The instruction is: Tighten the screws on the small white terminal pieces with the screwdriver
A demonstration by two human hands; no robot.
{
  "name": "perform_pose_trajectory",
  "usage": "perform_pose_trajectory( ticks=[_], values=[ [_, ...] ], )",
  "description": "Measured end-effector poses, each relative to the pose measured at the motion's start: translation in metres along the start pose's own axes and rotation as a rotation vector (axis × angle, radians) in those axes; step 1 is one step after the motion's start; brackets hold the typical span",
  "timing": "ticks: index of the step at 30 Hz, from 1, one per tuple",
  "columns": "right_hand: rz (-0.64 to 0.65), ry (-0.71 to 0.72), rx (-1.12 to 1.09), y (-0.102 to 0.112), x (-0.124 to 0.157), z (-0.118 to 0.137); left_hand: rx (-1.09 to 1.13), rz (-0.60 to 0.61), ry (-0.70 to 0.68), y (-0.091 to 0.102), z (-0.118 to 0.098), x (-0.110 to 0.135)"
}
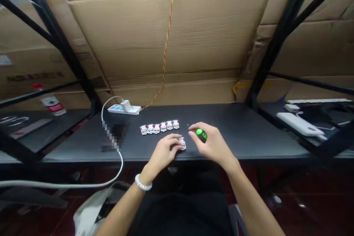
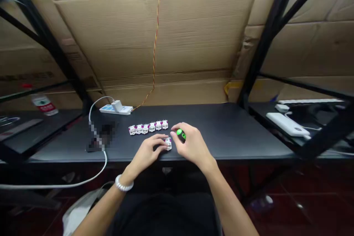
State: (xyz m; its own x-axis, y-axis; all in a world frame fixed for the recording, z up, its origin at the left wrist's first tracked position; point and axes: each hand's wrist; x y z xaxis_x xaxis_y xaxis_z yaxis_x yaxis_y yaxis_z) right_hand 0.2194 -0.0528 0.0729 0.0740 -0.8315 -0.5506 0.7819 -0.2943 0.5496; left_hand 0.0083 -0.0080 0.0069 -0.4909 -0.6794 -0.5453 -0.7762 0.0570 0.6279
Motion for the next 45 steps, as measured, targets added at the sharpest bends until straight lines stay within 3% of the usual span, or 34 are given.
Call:
perform_pose_trajectory(
  ticks=[8, 16, 28, 45],
  values=[
    [-0.003, 0.024, -0.014, 0.002, -0.001, 0.001, -0.079, -0.019, -0.130, -0.005, 0.004, 0.003],
    [-0.008, 0.017, -0.010, 0.004, -0.001, 0.002, -0.173, -0.028, -0.174, -0.008, 0.008, 0.007],
    [-0.095, 0.014, -0.052, 0.015, 0.000, 0.008, -0.168, -0.048, -0.126, -0.010, 0.006, 0.005],
    [-0.114, 0.026, -0.055, 0.015, -0.001, 0.006, -0.220, -0.033, -0.178, -0.011, 0.005, 0.005]
  ],
)
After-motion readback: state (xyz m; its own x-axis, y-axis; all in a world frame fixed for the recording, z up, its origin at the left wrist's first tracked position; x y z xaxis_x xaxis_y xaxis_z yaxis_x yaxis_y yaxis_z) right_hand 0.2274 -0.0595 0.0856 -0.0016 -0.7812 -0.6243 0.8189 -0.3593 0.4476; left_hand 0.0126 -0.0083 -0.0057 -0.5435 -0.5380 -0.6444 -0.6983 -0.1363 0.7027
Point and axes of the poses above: each hand's wrist, its own x-axis away from the middle knuckle, its own y-axis out of the back of the hand, z = x × y, and after that the axes turned 4 degrees about -y, right-handed
